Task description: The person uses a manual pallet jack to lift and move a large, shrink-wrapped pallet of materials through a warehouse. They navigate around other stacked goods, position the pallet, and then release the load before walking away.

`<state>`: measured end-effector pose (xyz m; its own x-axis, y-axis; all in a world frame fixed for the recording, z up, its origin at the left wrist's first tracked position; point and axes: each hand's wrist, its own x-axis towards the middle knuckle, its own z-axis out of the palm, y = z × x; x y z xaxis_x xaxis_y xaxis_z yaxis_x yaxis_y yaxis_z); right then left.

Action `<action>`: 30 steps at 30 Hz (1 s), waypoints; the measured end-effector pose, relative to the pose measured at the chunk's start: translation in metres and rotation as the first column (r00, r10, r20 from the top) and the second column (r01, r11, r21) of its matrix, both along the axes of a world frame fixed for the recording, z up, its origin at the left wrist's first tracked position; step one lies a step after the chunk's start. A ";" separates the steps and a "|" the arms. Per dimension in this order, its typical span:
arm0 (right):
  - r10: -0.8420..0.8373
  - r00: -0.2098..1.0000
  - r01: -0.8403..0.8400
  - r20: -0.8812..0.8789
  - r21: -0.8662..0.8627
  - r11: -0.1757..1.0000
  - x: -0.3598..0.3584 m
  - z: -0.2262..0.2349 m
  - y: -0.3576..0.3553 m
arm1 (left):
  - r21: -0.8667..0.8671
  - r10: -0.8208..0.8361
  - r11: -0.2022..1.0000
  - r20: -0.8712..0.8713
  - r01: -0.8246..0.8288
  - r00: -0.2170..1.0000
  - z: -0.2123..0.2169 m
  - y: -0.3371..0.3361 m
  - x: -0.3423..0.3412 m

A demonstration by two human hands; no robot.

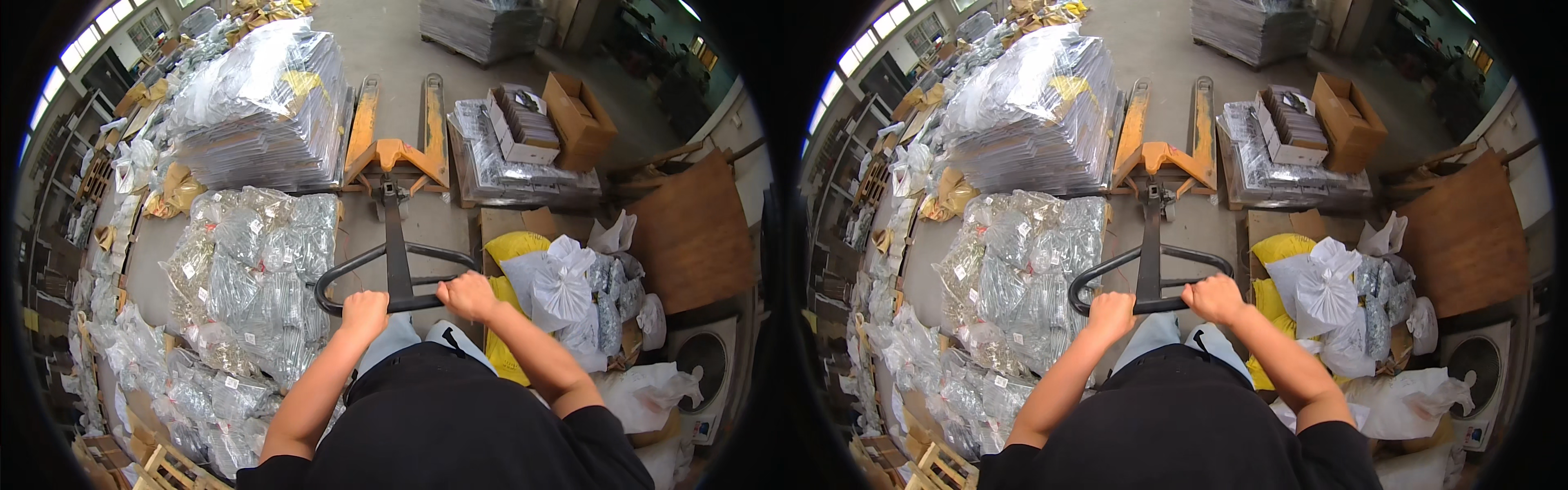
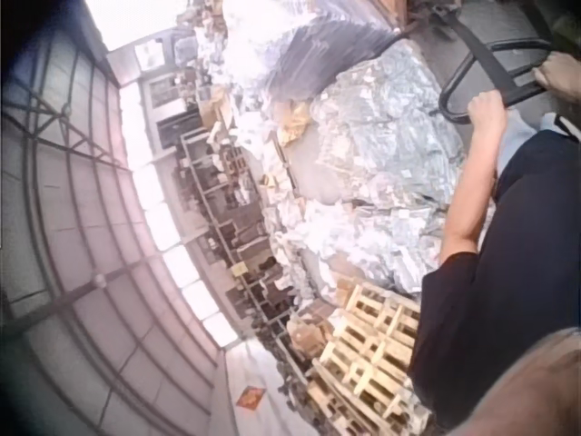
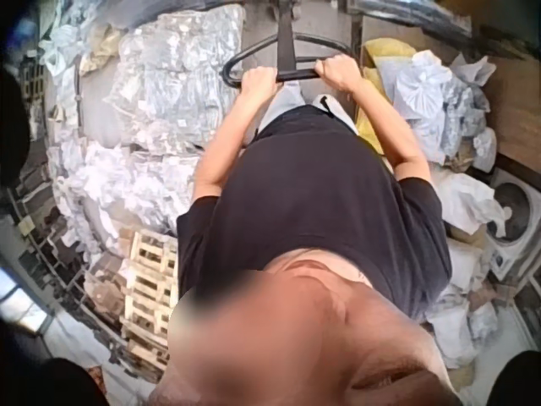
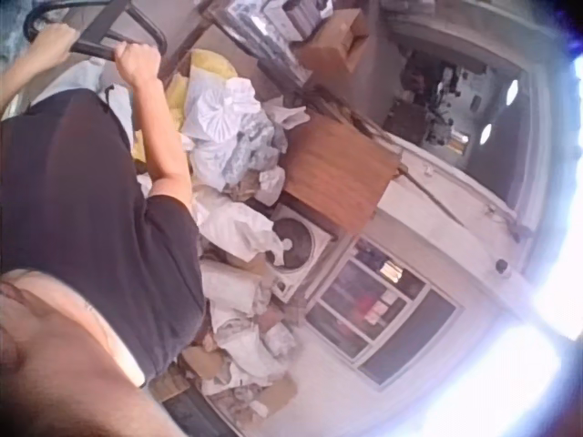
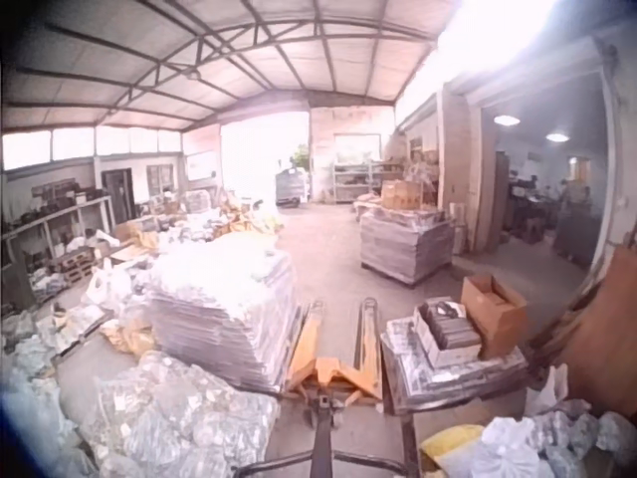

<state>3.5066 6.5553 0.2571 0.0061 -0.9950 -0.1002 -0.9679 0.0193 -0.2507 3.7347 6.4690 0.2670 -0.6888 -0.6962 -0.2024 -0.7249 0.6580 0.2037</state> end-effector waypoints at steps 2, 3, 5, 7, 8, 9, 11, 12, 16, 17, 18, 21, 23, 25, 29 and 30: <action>0.006 1.000 -0.006 -0.001 -0.045 0.999 -0.013 0.016 -0.006 | 0.001 0.023 1.000 -0.008 -0.023 1.000 0.013 0.001 -0.013; 0.037 0.999 -0.037 -0.008 -0.037 0.999 -0.025 0.016 -0.008 | -0.039 0.017 0.999 -0.017 -0.017 1.000 0.011 -0.001 -0.019; 0.072 0.997 -0.074 -0.023 -0.080 0.994 -0.038 0.033 -0.011 | -0.034 0.012 0.999 -0.054 -0.014 0.998 0.026 -0.002 -0.032; 0.048 0.999 -0.045 0.008 -0.216 0.975 -0.052 0.027 -0.013 | -0.050 0.005 0.999 -0.080 -0.010 0.997 0.029 -0.003 -0.044; 0.049 0.998 -0.038 0.036 -0.250 0.967 -0.058 0.027 -0.015 | -0.068 -0.001 0.998 -0.106 -0.006 0.994 0.032 -0.004 -0.051; 0.052 0.996 -0.031 0.068 -0.288 0.957 -0.063 0.029 -0.019 | -0.090 -0.006 0.996 -0.127 -0.005 0.992 0.033 -0.006 -0.056; 0.088 0.990 -0.044 0.113 -0.341 0.939 -0.075 0.024 -0.020 | -0.113 -0.016 0.994 -0.152 -0.001 0.988 0.024 0.001 -0.061; 0.143 0.981 -0.080 0.131 -0.397 0.914 -0.079 0.023 -0.018 | -0.133 -0.007 0.991 -0.166 -0.015 0.986 0.022 0.004 -0.061; 0.179 0.964 -0.067 0.198 -0.469 0.881 -0.105 0.021 -0.032 | -0.182 -0.029 0.983 -0.224 -0.012 0.974 0.022 -0.003 -0.087; 0.172 0.968 -0.065 0.182 -0.482 0.874 -0.118 0.022 -0.044 | -0.196 -0.037 0.980 -0.249 -0.013 0.968 0.019 -0.014 -0.100; 0.167 0.972 -0.064 0.166 -0.495 0.866 -0.127 0.018 -0.050 | -0.210 -0.043 0.978 -0.274 -0.016 0.961 0.017 -0.021 -0.110; 0.115 0.984 -0.050 0.136 -0.411 0.910 -0.142 0.013 -0.060 | -0.210 -0.037 0.978 -0.222 -0.011 0.974 0.019 -0.031 -0.127; 0.074 0.992 -0.034 0.101 -0.350 0.936 -0.152 0.021 -0.073 | -0.221 -0.024 0.975 -0.208 -0.023 0.978 0.024 -0.040 -0.137; 0.073 0.992 -0.032 0.102 -0.352 0.935 -0.160 0.027 -0.086 | -0.218 -0.012 0.975 -0.198 -0.032 0.980 0.034 -0.052 -0.145; 0.109 0.983 -0.027 0.149 -0.466 0.884 -0.157 0.037 -0.099 | -0.208 -0.002 0.978 -0.129 -0.025 0.992 0.050 -0.069 -0.144; 0.123 0.980 -0.031 0.155 -0.494 0.869 -0.155 0.038 -0.100 | -0.210 -0.016 0.978 -0.171 -0.020 0.985 0.053 -0.072 -0.140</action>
